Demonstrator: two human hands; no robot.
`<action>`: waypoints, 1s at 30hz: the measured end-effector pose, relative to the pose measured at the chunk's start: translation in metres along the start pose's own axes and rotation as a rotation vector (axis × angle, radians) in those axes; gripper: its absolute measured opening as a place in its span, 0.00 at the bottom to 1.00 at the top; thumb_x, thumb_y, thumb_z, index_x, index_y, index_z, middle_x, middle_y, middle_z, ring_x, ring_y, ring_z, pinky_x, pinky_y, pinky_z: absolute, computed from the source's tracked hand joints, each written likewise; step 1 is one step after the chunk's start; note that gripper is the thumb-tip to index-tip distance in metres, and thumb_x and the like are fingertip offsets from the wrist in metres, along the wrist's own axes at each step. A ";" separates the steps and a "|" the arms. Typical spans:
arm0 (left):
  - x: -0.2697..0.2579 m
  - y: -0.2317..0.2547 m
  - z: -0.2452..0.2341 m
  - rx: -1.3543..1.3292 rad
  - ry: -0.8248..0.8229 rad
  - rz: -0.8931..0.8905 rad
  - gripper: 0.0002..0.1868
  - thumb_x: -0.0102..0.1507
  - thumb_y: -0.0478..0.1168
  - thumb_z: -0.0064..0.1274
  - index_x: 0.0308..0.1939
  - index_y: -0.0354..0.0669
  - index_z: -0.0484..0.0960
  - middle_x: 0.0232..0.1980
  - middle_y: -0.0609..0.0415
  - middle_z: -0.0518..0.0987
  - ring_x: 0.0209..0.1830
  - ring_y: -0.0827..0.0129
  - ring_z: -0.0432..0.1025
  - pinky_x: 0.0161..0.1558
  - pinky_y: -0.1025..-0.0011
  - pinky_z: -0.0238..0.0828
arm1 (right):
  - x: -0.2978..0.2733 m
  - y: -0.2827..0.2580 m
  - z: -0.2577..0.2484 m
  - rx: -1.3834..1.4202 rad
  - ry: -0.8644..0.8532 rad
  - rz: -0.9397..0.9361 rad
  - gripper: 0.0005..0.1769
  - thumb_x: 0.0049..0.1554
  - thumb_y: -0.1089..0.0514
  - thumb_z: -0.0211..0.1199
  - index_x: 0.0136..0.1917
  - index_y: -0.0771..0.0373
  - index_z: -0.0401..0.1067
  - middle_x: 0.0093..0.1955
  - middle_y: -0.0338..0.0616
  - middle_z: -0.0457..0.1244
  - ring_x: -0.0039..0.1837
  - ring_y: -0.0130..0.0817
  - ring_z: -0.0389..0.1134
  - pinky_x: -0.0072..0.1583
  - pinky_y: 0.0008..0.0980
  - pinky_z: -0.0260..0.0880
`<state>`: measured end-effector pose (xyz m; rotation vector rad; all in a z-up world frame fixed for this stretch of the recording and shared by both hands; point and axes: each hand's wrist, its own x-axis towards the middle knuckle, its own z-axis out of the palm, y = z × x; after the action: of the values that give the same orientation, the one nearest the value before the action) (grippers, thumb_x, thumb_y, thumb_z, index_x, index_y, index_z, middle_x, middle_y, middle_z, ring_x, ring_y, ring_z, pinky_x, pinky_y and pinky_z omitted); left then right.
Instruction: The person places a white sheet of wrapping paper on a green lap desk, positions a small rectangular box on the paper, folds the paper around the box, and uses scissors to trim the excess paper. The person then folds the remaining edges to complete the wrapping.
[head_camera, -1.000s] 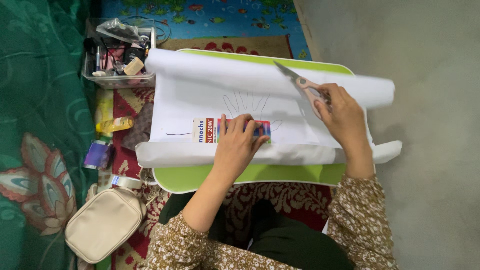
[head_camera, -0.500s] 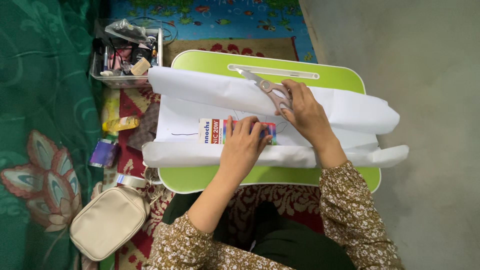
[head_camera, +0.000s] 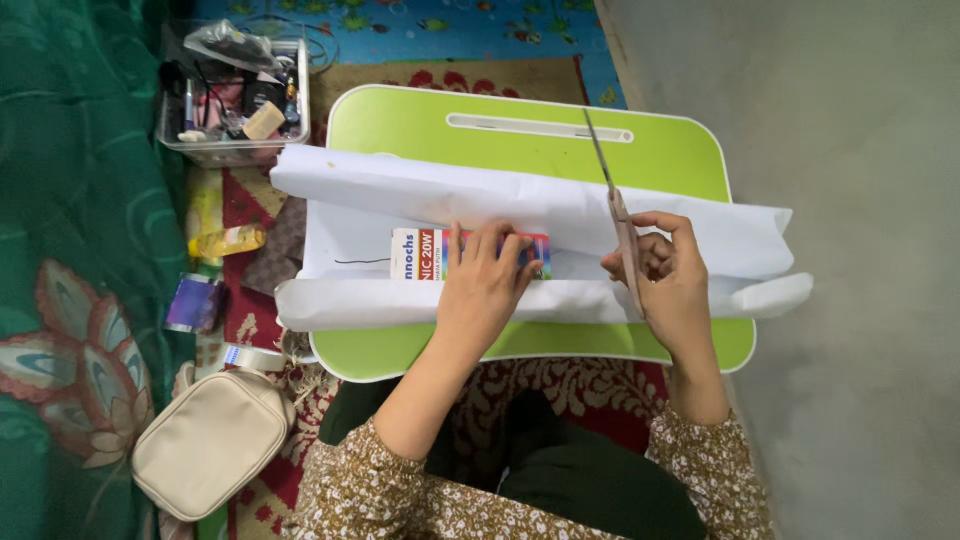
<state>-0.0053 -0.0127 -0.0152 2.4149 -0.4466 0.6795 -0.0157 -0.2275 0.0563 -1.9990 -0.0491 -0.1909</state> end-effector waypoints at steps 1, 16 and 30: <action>0.000 0.000 0.000 0.000 -0.004 -0.002 0.17 0.65 0.51 0.58 0.48 0.44 0.75 0.55 0.50 0.73 0.60 0.56 0.68 0.71 0.39 0.54 | -0.004 0.001 -0.001 0.042 -0.002 0.001 0.23 0.61 0.67 0.65 0.66 0.63 0.61 0.45 0.46 0.71 0.49 0.29 0.74 0.52 0.26 0.76; -0.002 -0.001 0.000 -0.021 -0.035 -0.010 0.14 0.66 0.44 0.55 0.51 0.41 0.75 0.57 0.50 0.72 0.62 0.56 0.68 0.73 0.39 0.52 | -0.022 -0.006 0.064 0.028 -0.098 -0.060 0.46 0.52 0.67 0.74 0.75 0.62 0.51 0.51 0.45 0.64 0.54 0.30 0.68 0.56 0.30 0.71; -0.046 0.006 -0.020 0.187 -0.180 0.138 0.35 0.70 0.53 0.46 0.76 0.38 0.63 0.80 0.47 0.61 0.81 0.57 0.53 0.77 0.41 0.40 | -0.020 0.012 0.062 -0.126 -0.118 -0.064 0.55 0.55 0.66 0.71 0.83 0.57 0.39 0.48 0.44 0.64 0.47 0.30 0.69 0.49 0.31 0.71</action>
<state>-0.0527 0.0025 -0.0247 2.6534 -0.6547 0.5875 -0.0266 -0.1757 0.0171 -2.1344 -0.1803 -0.1195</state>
